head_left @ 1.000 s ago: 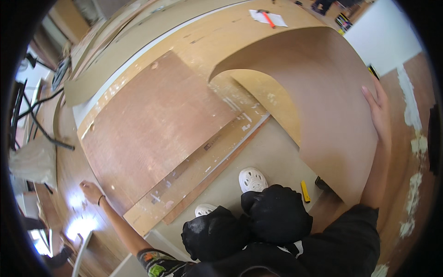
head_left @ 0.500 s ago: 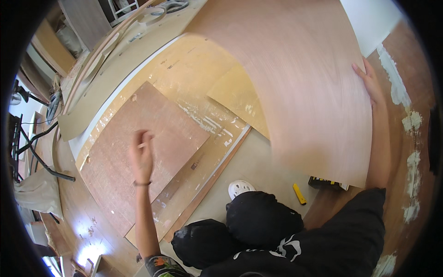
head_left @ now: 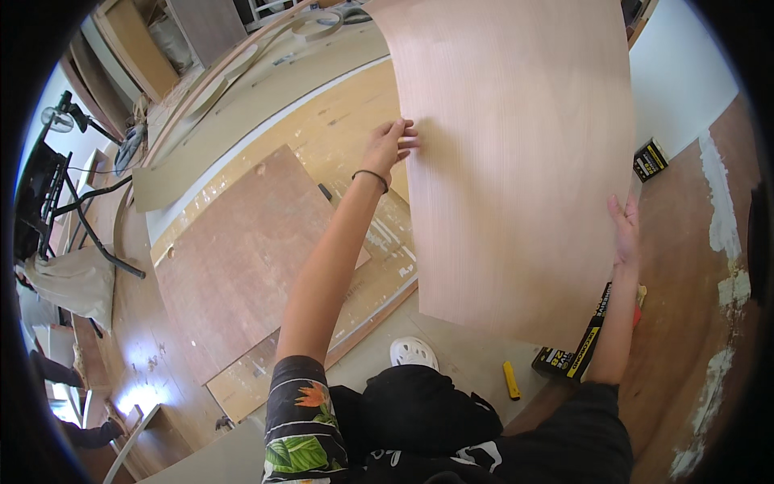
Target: The person uses a utility knife to score and cut a large sheet of plywood on the floor. They repeatedly score the material, snap off sections, and peel away the cut pieces, leaving smaller trimmed sections on the floor.
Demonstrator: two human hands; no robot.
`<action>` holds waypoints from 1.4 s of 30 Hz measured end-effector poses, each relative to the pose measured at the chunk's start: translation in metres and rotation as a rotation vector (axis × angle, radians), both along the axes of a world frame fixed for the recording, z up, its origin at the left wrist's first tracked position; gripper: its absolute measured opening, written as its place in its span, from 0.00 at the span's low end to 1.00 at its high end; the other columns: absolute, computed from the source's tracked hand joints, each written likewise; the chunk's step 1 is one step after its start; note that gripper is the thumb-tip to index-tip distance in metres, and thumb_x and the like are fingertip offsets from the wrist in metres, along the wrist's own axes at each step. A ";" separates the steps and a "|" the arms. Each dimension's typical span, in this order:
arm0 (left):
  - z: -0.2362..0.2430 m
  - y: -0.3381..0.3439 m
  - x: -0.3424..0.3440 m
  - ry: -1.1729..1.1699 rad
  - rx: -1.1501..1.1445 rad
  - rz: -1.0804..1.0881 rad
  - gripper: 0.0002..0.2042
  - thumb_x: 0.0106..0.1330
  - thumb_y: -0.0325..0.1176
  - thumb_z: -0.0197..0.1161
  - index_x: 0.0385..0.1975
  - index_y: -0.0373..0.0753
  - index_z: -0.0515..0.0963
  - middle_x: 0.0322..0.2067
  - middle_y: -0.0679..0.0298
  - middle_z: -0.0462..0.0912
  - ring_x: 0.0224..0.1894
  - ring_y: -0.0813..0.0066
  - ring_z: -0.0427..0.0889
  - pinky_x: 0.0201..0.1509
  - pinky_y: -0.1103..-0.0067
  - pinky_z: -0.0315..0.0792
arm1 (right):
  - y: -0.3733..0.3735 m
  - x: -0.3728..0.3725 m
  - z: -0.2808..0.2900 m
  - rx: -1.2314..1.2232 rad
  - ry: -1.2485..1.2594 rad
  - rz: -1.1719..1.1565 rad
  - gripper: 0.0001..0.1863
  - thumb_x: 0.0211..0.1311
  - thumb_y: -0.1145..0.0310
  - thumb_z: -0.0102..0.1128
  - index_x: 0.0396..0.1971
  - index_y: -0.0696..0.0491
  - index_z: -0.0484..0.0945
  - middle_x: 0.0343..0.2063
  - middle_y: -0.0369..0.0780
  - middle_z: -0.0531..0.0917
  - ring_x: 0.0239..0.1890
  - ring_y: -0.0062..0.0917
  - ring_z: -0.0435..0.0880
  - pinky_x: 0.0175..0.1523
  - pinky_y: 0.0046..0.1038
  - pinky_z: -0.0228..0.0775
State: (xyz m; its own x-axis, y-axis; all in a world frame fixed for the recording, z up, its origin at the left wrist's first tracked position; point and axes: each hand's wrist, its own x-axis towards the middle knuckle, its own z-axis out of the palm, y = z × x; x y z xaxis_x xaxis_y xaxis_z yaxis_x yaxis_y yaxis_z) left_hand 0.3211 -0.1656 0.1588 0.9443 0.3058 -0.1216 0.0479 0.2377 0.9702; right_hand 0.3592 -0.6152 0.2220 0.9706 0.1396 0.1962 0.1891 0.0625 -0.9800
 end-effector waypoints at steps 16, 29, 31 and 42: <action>0.043 0.005 -0.043 -0.238 -0.017 0.144 0.17 0.73 0.43 0.56 0.50 0.36 0.77 0.43 0.68 0.80 0.41 0.80 0.75 0.48 0.78 0.71 | -0.012 -0.011 0.034 0.128 -0.021 0.032 0.32 0.68 0.65 0.58 0.69 0.58 0.58 0.64 0.42 0.69 0.64 0.29 0.69 0.67 0.30 0.61; 0.329 0.101 -0.181 -0.658 1.006 0.706 0.11 0.68 0.31 0.59 0.34 0.29 0.83 0.23 0.67 0.82 0.26 0.84 0.75 0.30 0.83 0.68 | 0.224 -0.070 -0.010 0.454 0.317 0.690 0.26 0.72 0.55 0.48 0.61 0.55 0.64 0.60 0.42 0.74 0.62 0.34 0.73 0.66 0.39 0.63; 0.352 0.104 -0.209 -0.576 0.995 0.715 0.10 0.68 0.31 0.60 0.34 0.29 0.83 0.23 0.66 0.83 0.28 0.83 0.77 0.31 0.82 0.70 | 0.254 -0.096 0.024 -0.148 0.358 0.814 0.25 0.72 0.54 0.48 0.59 0.55 0.67 0.56 0.44 0.78 0.58 0.34 0.77 0.63 0.39 0.66; 0.367 0.090 -0.270 -0.253 1.536 0.592 0.11 0.63 0.38 0.61 0.39 0.40 0.84 0.32 0.56 0.86 0.39 0.55 0.83 0.47 0.70 0.74 | 0.387 -0.173 0.282 -0.104 -1.821 -0.033 0.14 0.62 0.68 0.61 0.45 0.58 0.77 0.37 0.44 0.84 0.41 0.37 0.83 0.47 0.34 0.73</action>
